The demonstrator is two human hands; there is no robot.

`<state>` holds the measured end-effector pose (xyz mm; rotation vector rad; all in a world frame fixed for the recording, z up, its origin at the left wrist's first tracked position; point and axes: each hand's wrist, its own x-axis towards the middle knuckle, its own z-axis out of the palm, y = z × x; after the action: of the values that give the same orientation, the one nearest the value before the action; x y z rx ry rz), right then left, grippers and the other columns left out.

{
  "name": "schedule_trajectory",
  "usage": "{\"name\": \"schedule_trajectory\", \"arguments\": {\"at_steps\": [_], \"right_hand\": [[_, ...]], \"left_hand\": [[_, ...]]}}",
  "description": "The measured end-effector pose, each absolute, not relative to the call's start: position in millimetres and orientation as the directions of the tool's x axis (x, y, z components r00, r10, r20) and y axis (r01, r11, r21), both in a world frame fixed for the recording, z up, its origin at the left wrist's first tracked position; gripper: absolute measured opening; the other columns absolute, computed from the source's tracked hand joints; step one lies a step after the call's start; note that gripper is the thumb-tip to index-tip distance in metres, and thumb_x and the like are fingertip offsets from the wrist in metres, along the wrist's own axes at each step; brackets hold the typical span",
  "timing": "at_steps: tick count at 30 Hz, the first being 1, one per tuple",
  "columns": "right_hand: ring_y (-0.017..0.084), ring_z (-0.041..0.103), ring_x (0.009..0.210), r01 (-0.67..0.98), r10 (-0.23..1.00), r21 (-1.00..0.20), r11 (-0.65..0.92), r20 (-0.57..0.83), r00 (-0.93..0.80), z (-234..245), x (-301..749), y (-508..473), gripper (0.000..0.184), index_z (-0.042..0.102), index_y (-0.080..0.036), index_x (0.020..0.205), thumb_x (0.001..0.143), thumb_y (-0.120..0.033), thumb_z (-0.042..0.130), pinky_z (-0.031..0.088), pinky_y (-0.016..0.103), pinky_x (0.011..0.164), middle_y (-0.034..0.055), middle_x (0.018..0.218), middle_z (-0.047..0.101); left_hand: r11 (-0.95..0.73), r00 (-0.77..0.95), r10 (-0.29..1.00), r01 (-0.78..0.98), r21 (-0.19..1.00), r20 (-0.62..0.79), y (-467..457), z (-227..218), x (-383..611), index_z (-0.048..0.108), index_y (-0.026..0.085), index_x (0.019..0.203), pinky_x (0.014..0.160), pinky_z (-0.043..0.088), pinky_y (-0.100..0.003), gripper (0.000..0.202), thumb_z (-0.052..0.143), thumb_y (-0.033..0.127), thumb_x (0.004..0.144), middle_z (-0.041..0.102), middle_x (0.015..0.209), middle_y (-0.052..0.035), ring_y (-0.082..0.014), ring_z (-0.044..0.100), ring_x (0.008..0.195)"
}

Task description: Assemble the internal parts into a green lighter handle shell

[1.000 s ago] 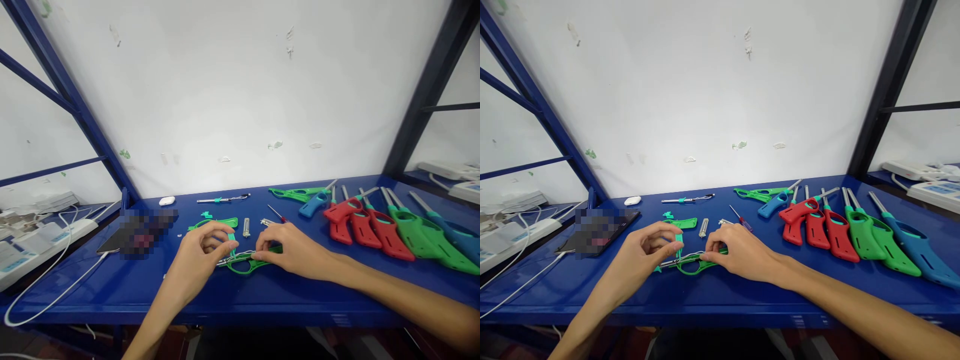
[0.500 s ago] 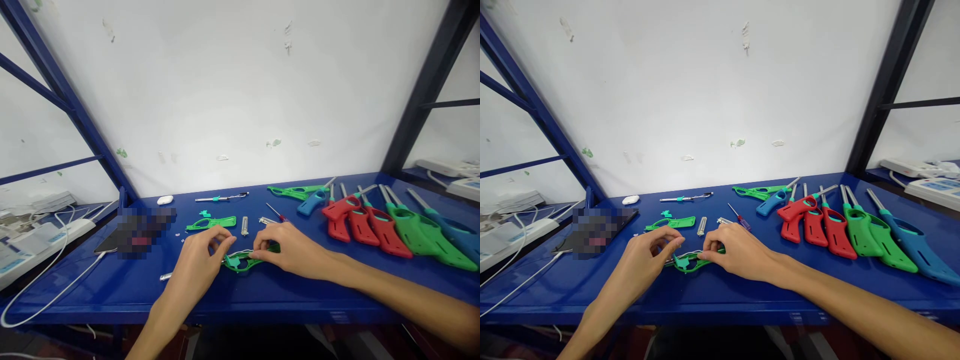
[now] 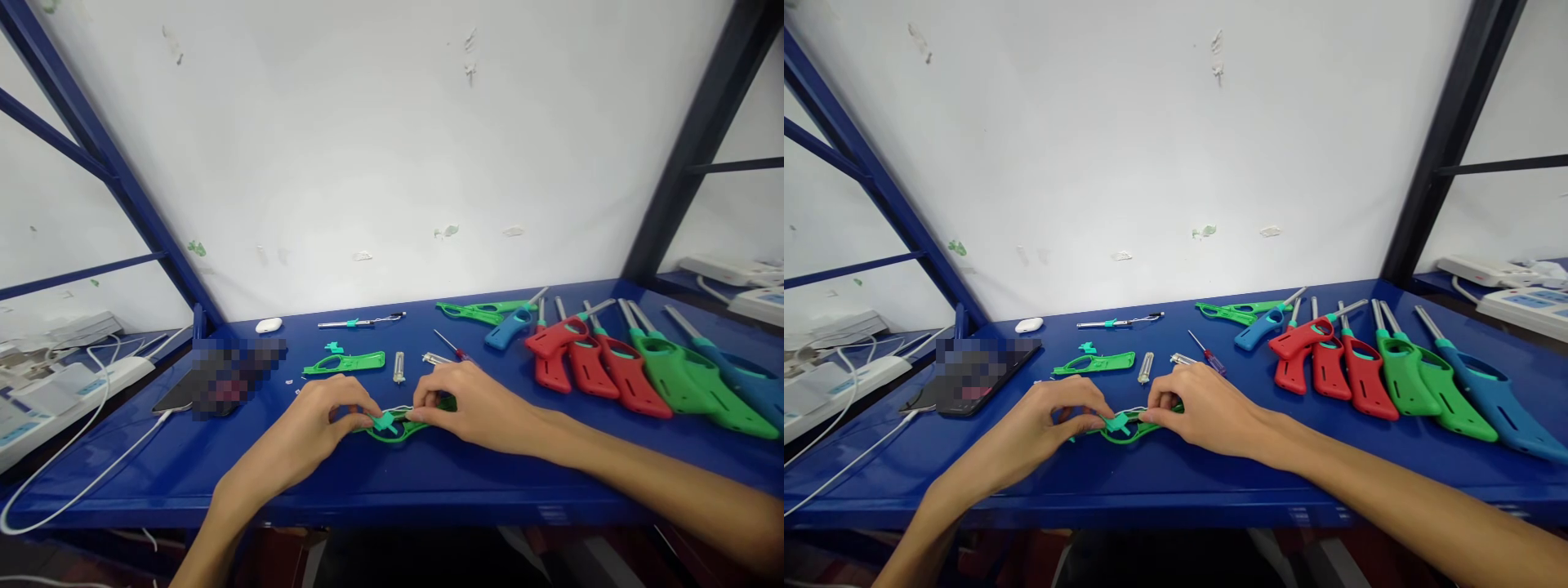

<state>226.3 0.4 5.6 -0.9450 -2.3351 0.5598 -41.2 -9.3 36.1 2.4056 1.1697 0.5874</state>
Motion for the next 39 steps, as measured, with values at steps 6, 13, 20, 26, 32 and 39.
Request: {"name": "schedule_trajectory", "arguments": {"at_steps": [6,13,20,26,32,39], "right_hand": [[0.016,0.066,0.07,0.505,0.726,-0.545,0.67,0.337,-0.599,4.8,226.7,-0.2,0.024,0.071,-0.016,0.088,0.103,-0.035,0.072,0.055,0.032,0.072,-0.0018,0.079,0.069],[0.016,0.066,0.07,0.509,0.72,-0.531,0.677,0.338,-0.606,5.3,226.4,0.3,0.023,0.072,-0.016,0.088,0.103,-0.034,0.072,0.056,0.033,0.074,-0.0023,0.078,0.068],[0.015,0.066,0.07,0.506,0.713,-0.525,0.685,0.338,-0.614,2.8,227.1,1.3,0.023,0.071,-0.016,0.089,0.103,-0.034,0.071,0.056,0.032,0.071,-0.0023,0.079,0.068],[0.015,0.065,0.068,0.506,0.71,-0.521,0.688,0.337,-0.619,3.2,226.7,1.1,0.023,0.071,-0.016,0.088,0.103,-0.033,0.071,0.056,0.031,0.07,-0.0028,0.077,0.067],[0.015,0.065,0.069,0.511,0.713,-0.517,0.687,0.344,-0.61,2.8,226.5,0.9,0.025,0.071,-0.016,0.088,0.104,-0.035,0.07,0.056,0.032,0.072,-0.0025,0.077,0.068],[0.016,0.067,0.072,0.51,0.717,-0.525,0.682,0.343,-0.606,2.6,227.3,0.9,0.023,0.072,-0.016,0.089,0.104,-0.034,0.071,0.056,0.032,0.072,-0.0019,0.079,0.069]], "left_hand": [[-0.562,0.58,0.794,0.584,0.585,0.183,-11.3,41.4,-41.6,0.078,0.032,0.104,0.085,0.054,-0.03,0.018,0.06,0.028,0.103,0.075,0.104,0.0016,-0.017,0.07,0.094],[-0.606,0.642,0.744,0.533,0.591,0.184,-11.2,37.5,-36.0,0.079,0.034,0.106,0.083,0.049,-0.028,0.04,0.043,0.017,0.107,0.066,0.103,0.0002,-0.0142,0.064,0.09],[-0.578,0.621,0.766,0.553,0.6,0.165,-14.6,35.4,-34.8,0.069,0.028,0.103,0.08,0.044,-0.03,0.034,0.036,0.029,0.111,0.058,0.102,-0.0001,-0.0156,0.055,0.088],[-0.526,0.558,0.815,0.598,0.606,0.156,-17.1,41.4,-30.9,0.072,0.028,0.097,0.069,0.043,-0.028,0.025,0.049,0.032,0.105,0.062,0.102,0.0004,-0.0136,0.054,0.077],[-0.438,0.454,0.881,0.672,0.597,0.135,-16.2,40.3,-26.9,0.07,0.026,0.094,0.06,0.04,-0.026,0.021,0.06,0.043,0.1,0.064,0.077,0.0038,-0.0129,0.052,0.064],[-0.42,0.42,0.896,0.696,0.583,0.145,-11.5,33.2,-30.9,0.067,0.03,0.118,0.058,0.041,-0.026,0.027,0.052,0.048,0.104,0.066,0.075,0.0057,-0.0127,0.054,0.059]]}}
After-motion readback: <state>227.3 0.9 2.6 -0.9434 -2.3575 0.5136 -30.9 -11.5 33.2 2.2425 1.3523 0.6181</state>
